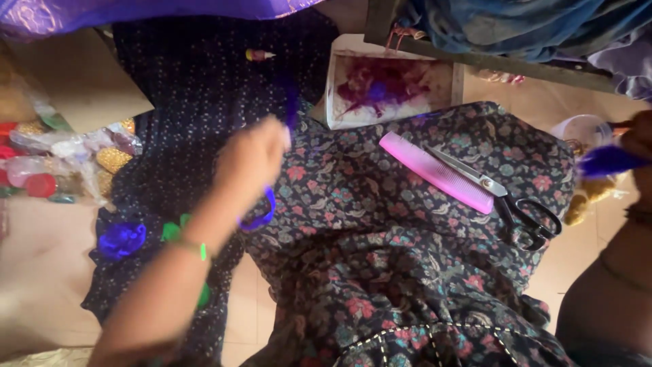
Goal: Manipulating blue thread and various craft materials to create hair accessories or similar handcraft items.
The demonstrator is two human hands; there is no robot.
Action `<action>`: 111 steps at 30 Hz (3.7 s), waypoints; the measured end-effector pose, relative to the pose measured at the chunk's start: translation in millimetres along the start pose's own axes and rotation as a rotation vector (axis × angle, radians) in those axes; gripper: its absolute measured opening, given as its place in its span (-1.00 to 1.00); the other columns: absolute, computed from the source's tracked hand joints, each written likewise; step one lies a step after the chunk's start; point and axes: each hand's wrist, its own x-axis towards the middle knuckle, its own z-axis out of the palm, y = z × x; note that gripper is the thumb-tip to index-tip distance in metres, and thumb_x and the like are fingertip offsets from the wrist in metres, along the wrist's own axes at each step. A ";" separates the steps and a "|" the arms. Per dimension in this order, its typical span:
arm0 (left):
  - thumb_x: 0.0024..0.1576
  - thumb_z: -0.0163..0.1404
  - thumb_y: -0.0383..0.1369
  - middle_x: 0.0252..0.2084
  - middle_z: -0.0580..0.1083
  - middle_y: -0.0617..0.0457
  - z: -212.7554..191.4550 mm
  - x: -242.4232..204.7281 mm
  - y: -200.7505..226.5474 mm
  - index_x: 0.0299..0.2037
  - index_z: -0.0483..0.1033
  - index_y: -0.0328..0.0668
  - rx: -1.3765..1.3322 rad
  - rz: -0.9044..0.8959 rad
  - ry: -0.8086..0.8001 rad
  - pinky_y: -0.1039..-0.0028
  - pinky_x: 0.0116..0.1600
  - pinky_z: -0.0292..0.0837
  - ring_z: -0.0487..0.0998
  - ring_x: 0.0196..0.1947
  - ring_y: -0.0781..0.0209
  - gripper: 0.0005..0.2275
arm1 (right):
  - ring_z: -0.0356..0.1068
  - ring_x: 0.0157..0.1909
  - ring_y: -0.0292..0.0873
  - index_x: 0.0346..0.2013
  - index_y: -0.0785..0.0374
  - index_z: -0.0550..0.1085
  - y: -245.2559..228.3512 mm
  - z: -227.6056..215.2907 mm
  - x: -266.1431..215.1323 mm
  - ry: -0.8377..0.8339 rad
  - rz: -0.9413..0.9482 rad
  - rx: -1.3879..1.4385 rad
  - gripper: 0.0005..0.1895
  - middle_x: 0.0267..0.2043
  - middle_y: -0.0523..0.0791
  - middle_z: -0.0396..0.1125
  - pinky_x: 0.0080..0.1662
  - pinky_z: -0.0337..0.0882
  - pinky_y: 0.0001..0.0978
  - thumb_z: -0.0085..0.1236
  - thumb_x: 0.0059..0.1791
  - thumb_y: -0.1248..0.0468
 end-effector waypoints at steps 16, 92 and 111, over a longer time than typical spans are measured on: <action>0.10 0.21 -0.16 0.04 0.54 -0.10 -21.7 -89.1 77.3 0.04 0.55 -0.20 -0.008 0.078 0.177 0.15 0.10 0.43 0.54 0.01 -0.14 -0.61 | 0.41 -0.37 -0.27 -0.02 0.35 0.45 90.7 272.7 39.8 -0.695 0.117 -1.048 -0.72 -0.15 -0.23 0.50 -0.37 0.45 -0.44 -0.01 0.02 0.29; 0.09 0.24 -0.32 -0.20 0.57 0.04 -32.5 72.9 147.2 -0.24 0.69 -0.17 -0.394 0.368 -0.177 0.41 0.01 0.49 0.62 -0.15 0.19 -0.86 | 0.48 0.00 -0.27 0.03 0.34 0.56 19.8 262.0 7.8 -0.058 -0.052 -1.124 -0.68 0.00 -0.10 0.50 -0.02 0.47 -0.43 0.24 -0.02 0.32; 0.22 0.05 -0.32 -0.53 0.34 0.19 -23.9 62.4 99.5 -0.27 0.61 -0.25 -0.869 -0.278 -0.734 0.63 -0.56 -0.03 0.16 -0.63 0.50 -0.84 | 0.43 -0.36 -0.27 -0.24 0.39 0.62 64.0 179.3 24.4 -0.252 0.344 -0.675 -0.85 -0.39 -0.10 0.50 -0.25 0.42 -0.44 0.24 -0.03 0.34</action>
